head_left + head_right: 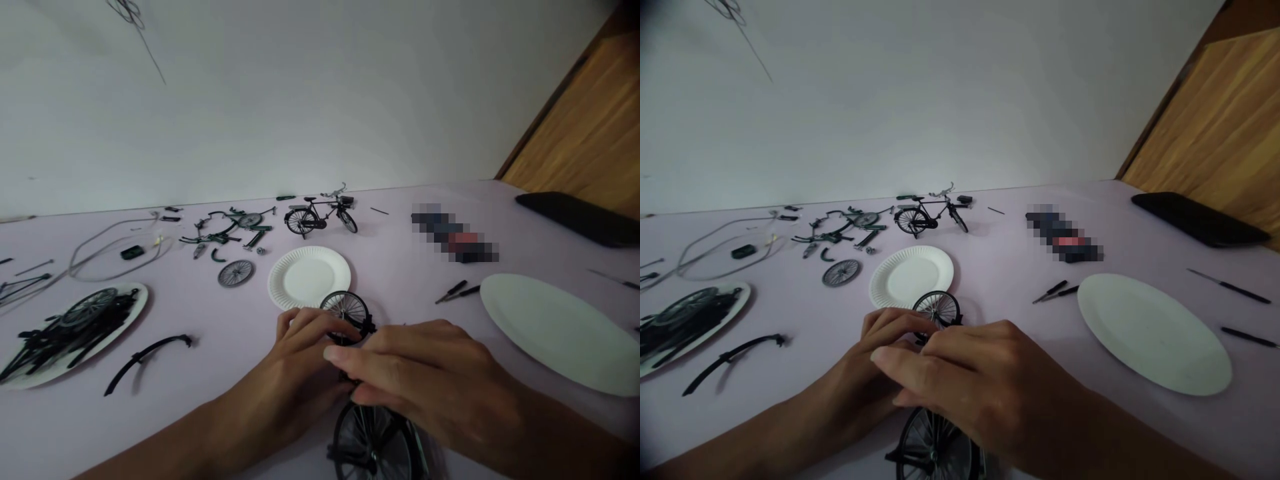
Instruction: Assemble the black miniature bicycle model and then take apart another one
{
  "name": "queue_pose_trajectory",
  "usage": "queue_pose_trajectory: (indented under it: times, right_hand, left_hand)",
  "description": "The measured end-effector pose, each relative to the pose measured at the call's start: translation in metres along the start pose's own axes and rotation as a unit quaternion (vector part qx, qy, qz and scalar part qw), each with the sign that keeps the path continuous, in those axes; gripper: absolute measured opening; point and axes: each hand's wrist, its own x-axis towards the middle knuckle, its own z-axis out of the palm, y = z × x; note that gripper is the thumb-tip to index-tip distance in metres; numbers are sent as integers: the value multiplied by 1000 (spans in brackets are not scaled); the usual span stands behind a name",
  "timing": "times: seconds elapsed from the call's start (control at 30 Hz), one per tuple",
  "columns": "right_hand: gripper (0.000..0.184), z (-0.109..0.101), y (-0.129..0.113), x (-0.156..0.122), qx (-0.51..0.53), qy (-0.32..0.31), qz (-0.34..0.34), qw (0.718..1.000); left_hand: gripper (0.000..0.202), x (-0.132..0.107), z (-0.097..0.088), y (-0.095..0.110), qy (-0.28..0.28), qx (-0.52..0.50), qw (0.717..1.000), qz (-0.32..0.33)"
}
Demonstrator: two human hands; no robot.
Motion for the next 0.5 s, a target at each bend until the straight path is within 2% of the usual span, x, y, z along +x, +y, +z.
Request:
queue_pose_trajectory:
  times: [0.1, 0.17, 0.33, 0.43, 0.5]
  right_hand:
    - [40, -1, 0, 0, 86, -39, 27, 995]
    - [36, 0, -1, 1, 115, -30, 50, 992]
    - [5, 7, -2, 6, 48, 30, 90, 994]
    - [15, 9, -1, 6, 12, 51, 106, 993]
    - [14, 9, 1, 6, 7, 63, 85, 994]
  left_hand:
    - [9, 1, 0, 1, 1, -6, 1000, 3]
    - [8, 1, 0, 1, -1, -7, 1000, -1]
    - [7, 1, 0, 0, -9, -18, 1000, -6]
    - [4, 0, 0, 0, -4, -24, 1000, -2]
    - [4, -1, 1, -1, -5, -17, 1000, 0]
